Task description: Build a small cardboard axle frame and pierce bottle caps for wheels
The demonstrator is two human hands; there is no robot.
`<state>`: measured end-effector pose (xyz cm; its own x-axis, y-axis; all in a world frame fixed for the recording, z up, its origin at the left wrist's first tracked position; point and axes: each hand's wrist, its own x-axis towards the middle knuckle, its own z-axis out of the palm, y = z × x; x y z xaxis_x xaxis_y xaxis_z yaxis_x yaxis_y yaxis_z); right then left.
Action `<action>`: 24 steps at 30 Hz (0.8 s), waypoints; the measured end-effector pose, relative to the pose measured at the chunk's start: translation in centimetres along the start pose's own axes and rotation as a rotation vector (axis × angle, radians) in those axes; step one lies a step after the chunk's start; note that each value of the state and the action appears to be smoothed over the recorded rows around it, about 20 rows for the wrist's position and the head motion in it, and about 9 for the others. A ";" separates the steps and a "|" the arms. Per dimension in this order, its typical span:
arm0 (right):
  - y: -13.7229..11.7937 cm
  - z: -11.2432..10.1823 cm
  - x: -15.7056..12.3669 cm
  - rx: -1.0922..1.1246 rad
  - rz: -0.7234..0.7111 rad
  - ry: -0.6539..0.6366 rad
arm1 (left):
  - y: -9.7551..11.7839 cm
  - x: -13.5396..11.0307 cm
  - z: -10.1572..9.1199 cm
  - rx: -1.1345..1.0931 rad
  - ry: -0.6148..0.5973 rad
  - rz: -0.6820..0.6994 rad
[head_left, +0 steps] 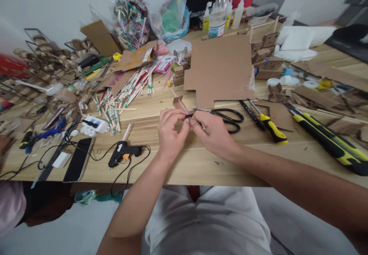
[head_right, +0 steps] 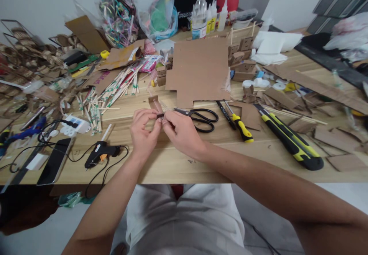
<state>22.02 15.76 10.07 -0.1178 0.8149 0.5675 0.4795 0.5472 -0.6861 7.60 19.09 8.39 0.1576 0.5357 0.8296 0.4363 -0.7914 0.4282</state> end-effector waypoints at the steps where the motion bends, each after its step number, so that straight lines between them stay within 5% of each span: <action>1: 0.0 0.0 0.0 -0.002 -0.010 0.001 | 0.0 0.0 0.0 0.000 0.004 0.006; 12: -0.2 0.0 0.0 0.004 -0.077 -0.013 | -0.1 0.2 -0.3 0.030 0.011 0.046; 19: -0.3 -0.2 0.2 0.106 0.202 -0.073 | -0.5 0.3 -0.5 0.089 0.004 0.124; 24: 0.5 -0.4 0.7 0.229 0.251 -0.101 | -0.1 0.1 -0.7 0.126 -0.027 0.124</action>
<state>22.54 16.49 10.32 -0.1118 0.9379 0.3284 0.2982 0.3469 -0.8892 7.01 19.00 8.70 0.2401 0.4454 0.8625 0.5198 -0.8094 0.2733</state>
